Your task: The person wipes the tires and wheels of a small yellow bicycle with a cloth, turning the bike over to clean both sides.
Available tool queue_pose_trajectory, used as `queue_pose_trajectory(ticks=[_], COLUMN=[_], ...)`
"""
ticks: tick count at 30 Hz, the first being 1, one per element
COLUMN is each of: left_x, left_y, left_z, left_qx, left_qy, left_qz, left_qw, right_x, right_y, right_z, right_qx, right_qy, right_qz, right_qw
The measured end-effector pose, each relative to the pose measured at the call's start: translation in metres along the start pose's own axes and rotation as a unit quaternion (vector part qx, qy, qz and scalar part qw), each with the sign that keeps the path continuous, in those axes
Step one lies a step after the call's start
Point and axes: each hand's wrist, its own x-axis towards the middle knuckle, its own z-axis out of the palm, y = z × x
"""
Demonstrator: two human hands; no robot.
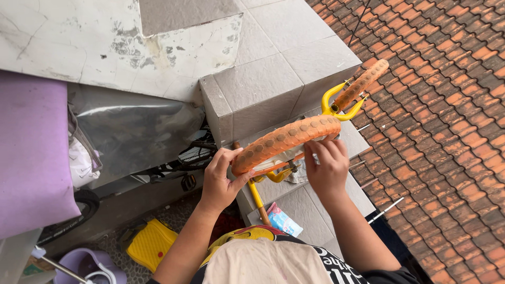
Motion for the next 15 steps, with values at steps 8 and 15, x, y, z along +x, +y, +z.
queue_pose_trajectory(ticks=[8, 15], left_x=[0.003, 0.005], left_y=[0.002, 0.005], left_z=[-0.001, -0.005], left_qx=[0.009, 0.023], left_qy=[-0.002, 0.01], left_qz=[0.0, 0.031], left_qw=[1.0, 0.999], right_x=[0.004, -0.004], right_y=[-0.016, -0.014], right_z=[-0.011, -0.004], right_qx=[0.019, 0.003], right_qy=[-0.106, -0.159], right_qz=[0.013, 0.0], right_qw=[0.994, 0.987])
